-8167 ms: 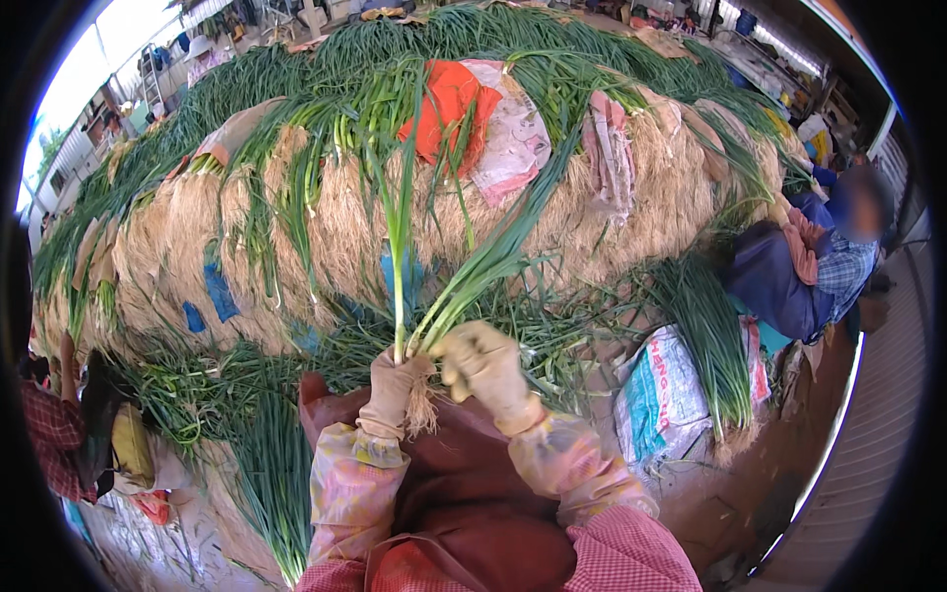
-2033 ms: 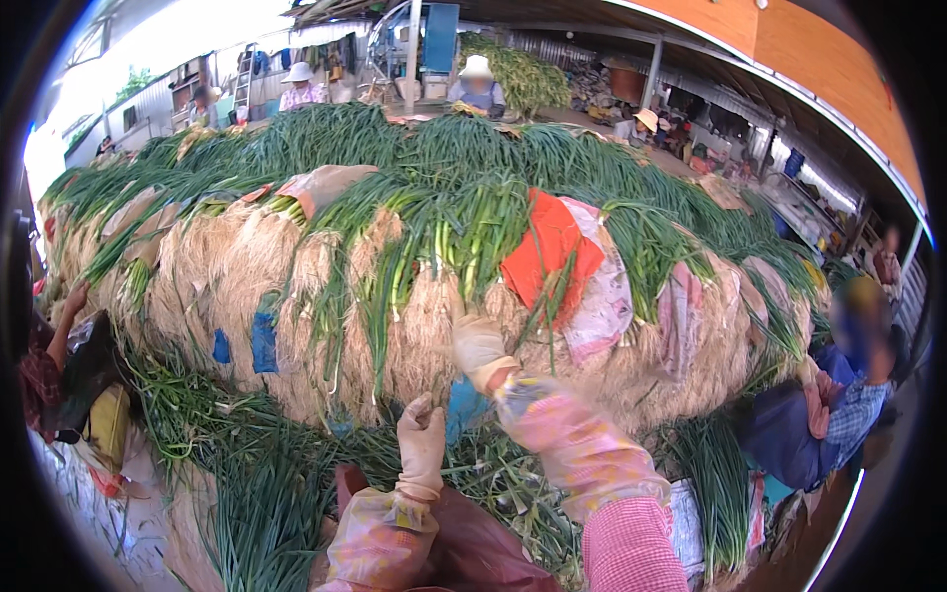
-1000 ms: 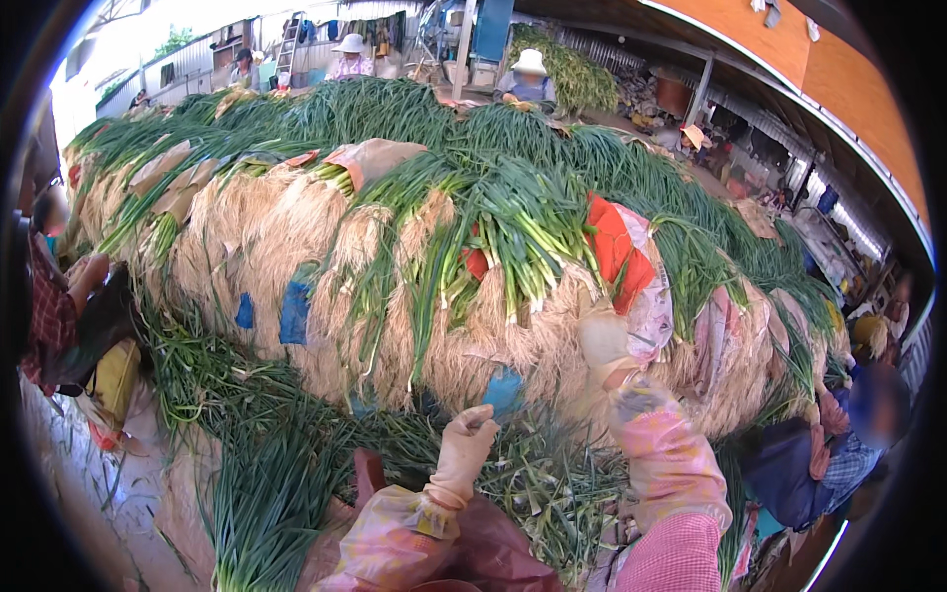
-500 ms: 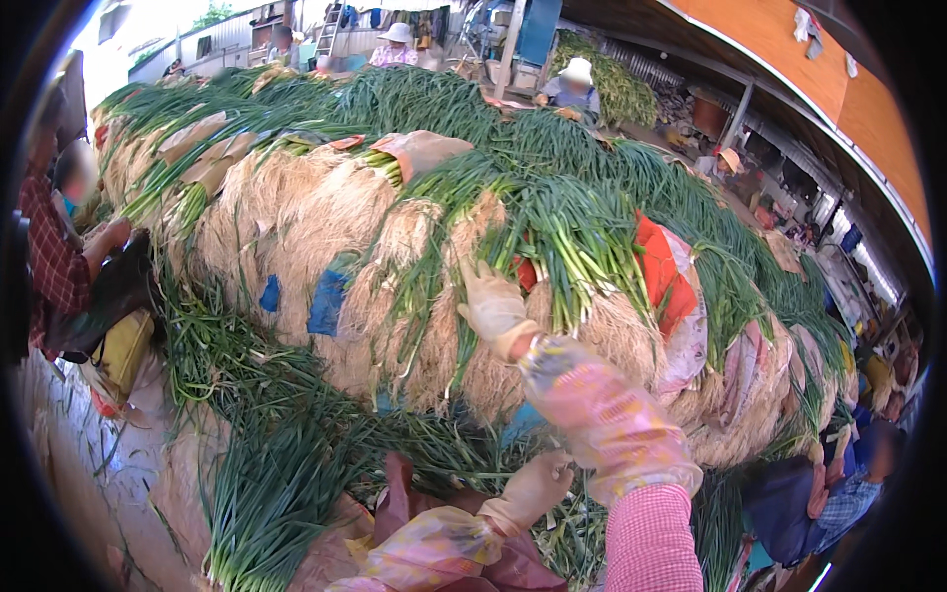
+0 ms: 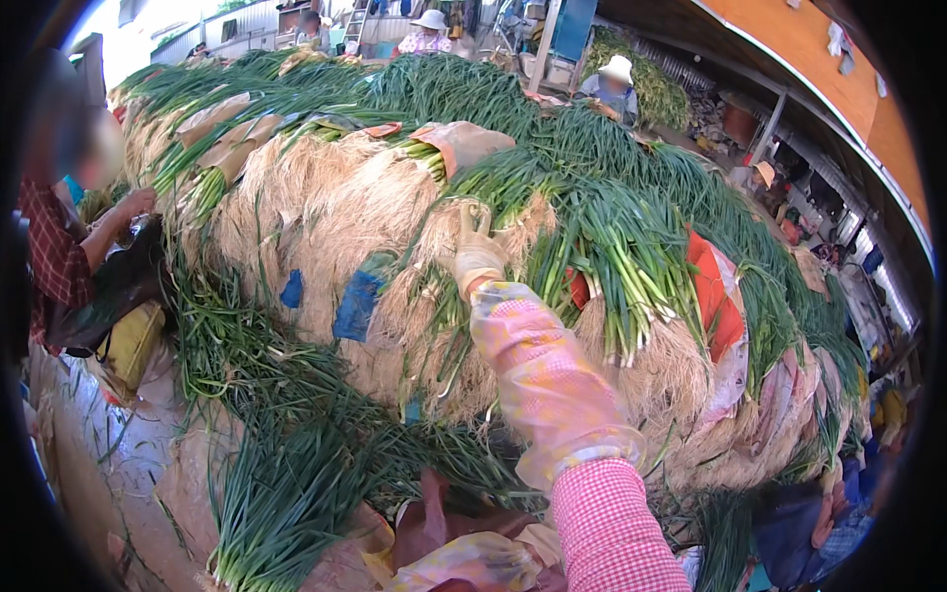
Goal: The person trims the roots of green onions by hand, repeatedly picking up bunches, removing root material, and placing the trimmed onions aside. The work occurs in a covered market area with large piles of green onions and other workers nearby.
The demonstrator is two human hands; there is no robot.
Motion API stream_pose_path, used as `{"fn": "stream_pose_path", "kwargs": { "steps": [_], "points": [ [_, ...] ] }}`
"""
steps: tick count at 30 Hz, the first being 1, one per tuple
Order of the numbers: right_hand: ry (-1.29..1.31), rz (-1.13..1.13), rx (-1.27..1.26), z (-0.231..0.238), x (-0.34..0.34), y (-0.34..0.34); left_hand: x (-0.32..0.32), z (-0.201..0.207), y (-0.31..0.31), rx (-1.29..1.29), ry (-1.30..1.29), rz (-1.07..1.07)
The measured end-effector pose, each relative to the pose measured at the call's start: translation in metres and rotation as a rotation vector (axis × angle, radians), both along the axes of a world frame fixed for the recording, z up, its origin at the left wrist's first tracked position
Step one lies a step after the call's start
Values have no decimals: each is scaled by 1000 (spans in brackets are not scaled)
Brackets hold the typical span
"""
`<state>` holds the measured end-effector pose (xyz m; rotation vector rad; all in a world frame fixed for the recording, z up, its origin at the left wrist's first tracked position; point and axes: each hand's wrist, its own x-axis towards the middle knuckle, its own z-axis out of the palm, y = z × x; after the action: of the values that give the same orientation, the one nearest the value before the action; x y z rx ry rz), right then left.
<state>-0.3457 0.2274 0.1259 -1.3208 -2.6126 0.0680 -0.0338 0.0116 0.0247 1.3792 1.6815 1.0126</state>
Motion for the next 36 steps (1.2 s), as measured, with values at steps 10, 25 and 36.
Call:
{"fn": "stream_pose_path", "kwargs": {
  "steps": [10, 25, 36],
  "points": [
    [200, -178, -184, -16, -29, 67, -11, 13, 2, -98, 18, -31],
    [316, 107, 377, -36, 205, 78, -17, 11, 4, -124, 112, 35],
    [99, 47, 242, -103, 329, -33, -29, 6, -17, 19, 272, 245]
  ]
}}
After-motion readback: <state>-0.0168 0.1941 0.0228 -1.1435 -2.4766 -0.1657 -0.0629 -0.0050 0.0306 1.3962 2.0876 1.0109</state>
